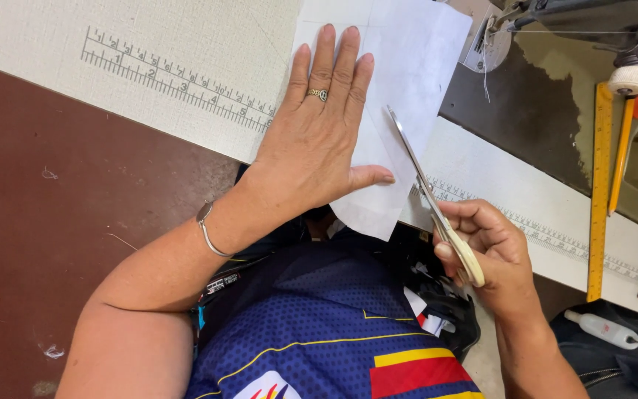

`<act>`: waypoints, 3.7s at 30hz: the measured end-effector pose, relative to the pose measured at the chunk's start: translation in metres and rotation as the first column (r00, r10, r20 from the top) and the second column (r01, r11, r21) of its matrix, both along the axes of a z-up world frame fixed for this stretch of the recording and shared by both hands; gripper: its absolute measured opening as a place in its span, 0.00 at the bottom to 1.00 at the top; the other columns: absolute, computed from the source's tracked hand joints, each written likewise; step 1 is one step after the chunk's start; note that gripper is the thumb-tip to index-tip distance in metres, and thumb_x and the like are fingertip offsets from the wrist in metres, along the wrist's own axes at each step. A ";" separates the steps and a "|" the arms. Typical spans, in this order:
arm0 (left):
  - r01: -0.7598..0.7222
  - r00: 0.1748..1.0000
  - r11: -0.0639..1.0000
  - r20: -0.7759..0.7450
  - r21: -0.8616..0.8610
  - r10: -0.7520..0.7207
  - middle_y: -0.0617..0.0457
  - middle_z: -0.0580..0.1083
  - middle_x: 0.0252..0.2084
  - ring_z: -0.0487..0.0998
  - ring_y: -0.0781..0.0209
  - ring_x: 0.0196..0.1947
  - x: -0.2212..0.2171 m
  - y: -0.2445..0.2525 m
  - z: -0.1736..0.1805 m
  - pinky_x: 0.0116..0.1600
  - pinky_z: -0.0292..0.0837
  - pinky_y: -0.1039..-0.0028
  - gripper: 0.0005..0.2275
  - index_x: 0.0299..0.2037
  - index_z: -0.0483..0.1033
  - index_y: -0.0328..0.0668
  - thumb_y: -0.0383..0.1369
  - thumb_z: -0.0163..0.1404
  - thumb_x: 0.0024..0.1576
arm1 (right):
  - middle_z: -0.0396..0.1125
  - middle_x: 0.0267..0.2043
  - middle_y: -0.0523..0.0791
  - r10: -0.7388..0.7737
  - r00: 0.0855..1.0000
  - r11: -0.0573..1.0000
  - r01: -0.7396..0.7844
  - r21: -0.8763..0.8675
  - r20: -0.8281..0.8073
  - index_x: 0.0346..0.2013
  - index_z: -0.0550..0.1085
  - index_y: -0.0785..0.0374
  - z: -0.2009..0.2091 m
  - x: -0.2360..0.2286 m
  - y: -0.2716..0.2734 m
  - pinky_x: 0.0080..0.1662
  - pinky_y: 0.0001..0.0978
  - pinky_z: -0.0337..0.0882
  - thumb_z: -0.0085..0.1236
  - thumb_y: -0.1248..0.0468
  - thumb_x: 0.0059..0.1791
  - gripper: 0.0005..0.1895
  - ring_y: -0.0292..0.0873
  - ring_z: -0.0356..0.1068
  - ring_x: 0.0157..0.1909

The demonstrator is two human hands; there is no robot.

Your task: The person uses a ruler and pencil to draw lines on a yellow paper pattern and a white sheet of paper. They then use scissors to cut the white paper along the drawn lines.

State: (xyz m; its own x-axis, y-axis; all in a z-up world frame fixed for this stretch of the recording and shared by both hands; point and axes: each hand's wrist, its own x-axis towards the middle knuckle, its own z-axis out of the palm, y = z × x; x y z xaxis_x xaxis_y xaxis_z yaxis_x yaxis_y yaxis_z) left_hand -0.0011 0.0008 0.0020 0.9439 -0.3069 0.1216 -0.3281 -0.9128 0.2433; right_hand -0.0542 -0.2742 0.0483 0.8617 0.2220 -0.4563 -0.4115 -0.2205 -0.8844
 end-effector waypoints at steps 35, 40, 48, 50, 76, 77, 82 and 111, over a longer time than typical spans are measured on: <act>-0.030 0.936 0.981 0.350 0.191 -0.040 0.40 0.69 0.66 0.67 0.44 0.68 0.016 0.026 -0.006 0.69 0.67 0.62 0.32 0.63 0.70 0.29 0.56 0.52 0.64 | 0.70 0.32 0.47 -0.019 1.000 0.999 0.019 -0.042 -0.003 0.55 0.73 0.69 -0.010 0.006 0.010 0.16 0.18 0.59 0.62 0.74 0.42 0.25 0.32 0.61 0.17; -0.124 0.907 0.962 0.422 0.243 0.010 0.48 0.68 0.65 0.69 0.57 0.59 0.013 0.026 0.003 0.61 0.64 0.67 0.28 0.64 0.70 0.37 0.54 0.54 0.65 | 0.71 0.34 0.48 -0.030 1.000 1.000 0.030 -0.003 -0.006 0.53 0.73 0.68 -0.012 0.006 0.014 0.15 0.21 0.59 0.63 0.74 0.42 0.24 0.35 0.63 0.16; -0.196 0.950 0.919 0.300 0.343 0.090 0.41 0.59 0.74 0.69 0.56 0.64 0.002 0.007 -0.010 0.65 0.60 0.60 0.33 0.72 0.61 0.31 0.54 0.44 0.67 | 0.64 0.28 0.46 -0.090 0.996 0.992 0.090 0.092 -0.011 0.51 0.70 0.67 -0.027 0.002 0.025 0.15 0.25 0.59 0.65 0.71 0.41 0.24 0.39 0.62 0.14; -0.198 0.957 0.925 0.266 0.323 0.112 0.39 0.57 0.74 0.69 0.54 0.66 -0.001 0.003 -0.011 0.66 0.61 0.57 0.34 0.72 0.60 0.29 0.52 0.45 0.67 | 0.65 0.29 0.48 -0.101 0.994 0.991 0.104 0.090 -0.034 0.50 0.70 0.67 -0.028 -0.001 0.026 0.15 0.25 0.60 0.65 0.69 0.40 0.25 0.39 0.62 0.14; -0.303 0.913 0.868 0.380 0.394 0.146 0.39 0.63 0.70 0.69 0.56 0.62 -0.012 -0.006 -0.004 0.62 0.62 0.60 0.33 0.69 0.69 0.35 0.56 0.46 0.64 | 0.63 0.29 0.47 -0.175 0.977 0.975 0.189 0.116 -0.121 0.50 0.69 0.66 -0.022 -0.007 0.049 0.11 0.27 0.55 0.62 0.70 0.43 0.22 0.38 0.57 0.12; -0.303 0.913 0.868 0.381 0.394 0.146 0.39 0.63 0.70 0.69 0.56 0.62 -0.012 -0.007 -0.003 0.62 0.62 0.60 0.33 0.69 0.69 0.35 0.56 0.46 0.64 | 0.63 0.29 0.47 -0.176 0.977 0.975 0.190 0.117 -0.120 0.50 0.69 0.66 -0.022 -0.006 0.051 0.11 0.27 0.55 0.62 0.70 0.43 0.22 0.38 0.57 0.12; -0.333 0.908 0.850 0.382 0.408 0.172 0.41 0.62 0.71 0.66 0.57 0.62 -0.015 -0.010 -0.004 0.63 0.60 0.61 0.34 0.69 0.70 0.37 0.58 0.48 0.62 | 0.63 0.28 0.47 -0.178 0.979 0.971 0.190 0.145 -0.095 0.51 0.69 0.68 -0.017 -0.004 0.062 0.11 0.26 0.59 0.63 0.70 0.43 0.22 0.37 0.57 0.11; -0.160 0.972 0.984 0.188 0.076 0.144 0.24 0.55 0.67 0.56 0.41 0.58 -0.019 -0.007 0.000 0.62 0.45 0.52 0.28 0.67 0.59 0.15 0.37 0.41 0.63 | 0.69 0.32 0.52 -0.291 0.955 0.932 0.273 0.240 0.046 0.54 0.70 0.74 -0.045 -0.010 0.081 0.27 0.31 0.75 0.64 0.72 0.43 0.25 0.39 0.72 0.24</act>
